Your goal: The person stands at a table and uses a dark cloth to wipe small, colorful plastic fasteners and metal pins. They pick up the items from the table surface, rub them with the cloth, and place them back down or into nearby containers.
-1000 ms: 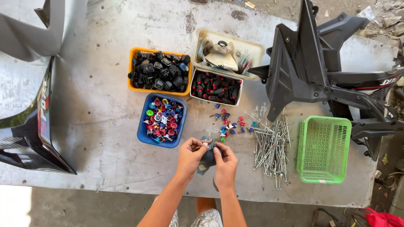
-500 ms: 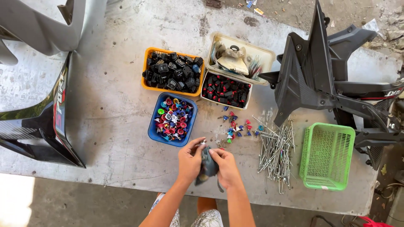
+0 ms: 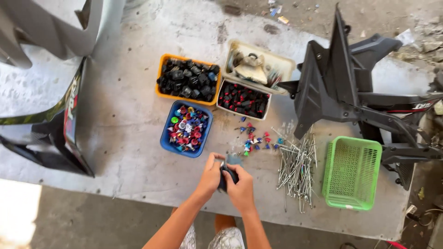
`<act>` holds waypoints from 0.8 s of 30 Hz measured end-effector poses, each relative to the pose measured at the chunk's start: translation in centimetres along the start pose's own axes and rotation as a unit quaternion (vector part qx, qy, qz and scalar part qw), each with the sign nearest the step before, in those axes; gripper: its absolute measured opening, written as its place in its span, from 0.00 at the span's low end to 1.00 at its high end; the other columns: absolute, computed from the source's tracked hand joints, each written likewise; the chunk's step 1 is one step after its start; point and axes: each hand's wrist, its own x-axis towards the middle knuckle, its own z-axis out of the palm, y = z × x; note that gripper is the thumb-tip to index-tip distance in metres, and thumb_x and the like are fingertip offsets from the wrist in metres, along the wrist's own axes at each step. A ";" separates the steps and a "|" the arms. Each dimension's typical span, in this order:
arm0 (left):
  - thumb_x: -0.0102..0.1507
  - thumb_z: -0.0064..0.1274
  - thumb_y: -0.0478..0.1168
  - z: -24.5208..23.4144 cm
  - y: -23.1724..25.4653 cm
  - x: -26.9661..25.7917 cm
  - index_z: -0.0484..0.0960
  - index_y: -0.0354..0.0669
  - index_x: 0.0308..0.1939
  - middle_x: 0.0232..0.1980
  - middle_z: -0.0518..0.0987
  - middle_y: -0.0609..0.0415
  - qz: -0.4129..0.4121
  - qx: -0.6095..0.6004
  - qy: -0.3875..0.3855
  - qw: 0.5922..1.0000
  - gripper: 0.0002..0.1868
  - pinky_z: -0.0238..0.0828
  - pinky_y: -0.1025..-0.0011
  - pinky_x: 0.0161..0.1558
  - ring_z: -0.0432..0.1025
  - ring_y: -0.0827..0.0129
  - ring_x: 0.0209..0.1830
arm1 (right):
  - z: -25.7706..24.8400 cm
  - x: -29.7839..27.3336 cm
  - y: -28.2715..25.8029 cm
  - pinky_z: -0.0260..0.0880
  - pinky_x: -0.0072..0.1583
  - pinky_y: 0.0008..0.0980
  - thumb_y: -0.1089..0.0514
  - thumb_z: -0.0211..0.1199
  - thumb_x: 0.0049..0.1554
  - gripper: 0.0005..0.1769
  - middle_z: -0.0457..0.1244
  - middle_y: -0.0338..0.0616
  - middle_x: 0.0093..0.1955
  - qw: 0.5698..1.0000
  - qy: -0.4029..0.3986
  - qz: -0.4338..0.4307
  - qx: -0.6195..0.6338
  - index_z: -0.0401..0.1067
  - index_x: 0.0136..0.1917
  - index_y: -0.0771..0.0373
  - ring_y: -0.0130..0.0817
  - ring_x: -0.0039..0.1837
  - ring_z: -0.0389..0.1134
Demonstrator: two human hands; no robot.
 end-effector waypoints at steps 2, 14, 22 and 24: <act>0.64 0.34 0.38 1.1 -1.7 1.6 0.76 0.42 0.46 0.45 0.78 0.52 0.022 -0.004 -0.030 0.999 0.14 0.66 0.73 0.52 0.68 0.68 0.45 | -0.7 0.4 0.8 0.71 0.47 0.32 0.63 0.65 0.52 0.10 0.73 0.45 0.41 0.999 0.026 -0.033 -0.029 0.77 0.49 0.65 0.34 0.40 0.69; 0.71 0.42 0.54 4.0 -0.2 -1.6 0.74 0.49 0.34 0.26 0.65 0.56 -0.083 -0.056 0.046 0.994 0.18 0.58 0.72 0.26 0.62 0.67 0.26 | -2.5 3.0 5.4 0.69 0.41 0.49 0.44 0.53 0.68 0.20 0.63 0.56 0.30 0.966 -0.051 -0.160 -0.197 0.63 0.40 0.57 0.59 0.38 0.70; 0.74 0.32 0.46 2.4 -0.5 -0.1 0.66 0.44 0.44 0.37 0.72 0.35 0.058 0.129 0.067 0.988 0.11 0.70 0.54 0.48 0.73 0.49 0.42 | -1.9 5.7 9.1 0.65 0.42 0.42 0.44 0.50 0.65 0.29 0.62 0.49 0.27 0.967 -0.211 0.124 -0.070 0.69 0.27 0.60 0.37 0.35 0.63; 0.75 0.30 0.48 -0.2 -1.8 2.7 0.65 0.44 0.50 0.46 0.77 0.35 0.058 0.149 0.166 0.973 0.13 0.68 0.48 0.55 0.75 0.41 0.50 | -3.1 5.1 9.2 0.61 0.40 0.34 0.45 0.50 0.65 0.28 0.61 0.37 0.26 0.966 -0.167 0.197 0.009 0.69 0.26 0.55 0.33 0.34 0.59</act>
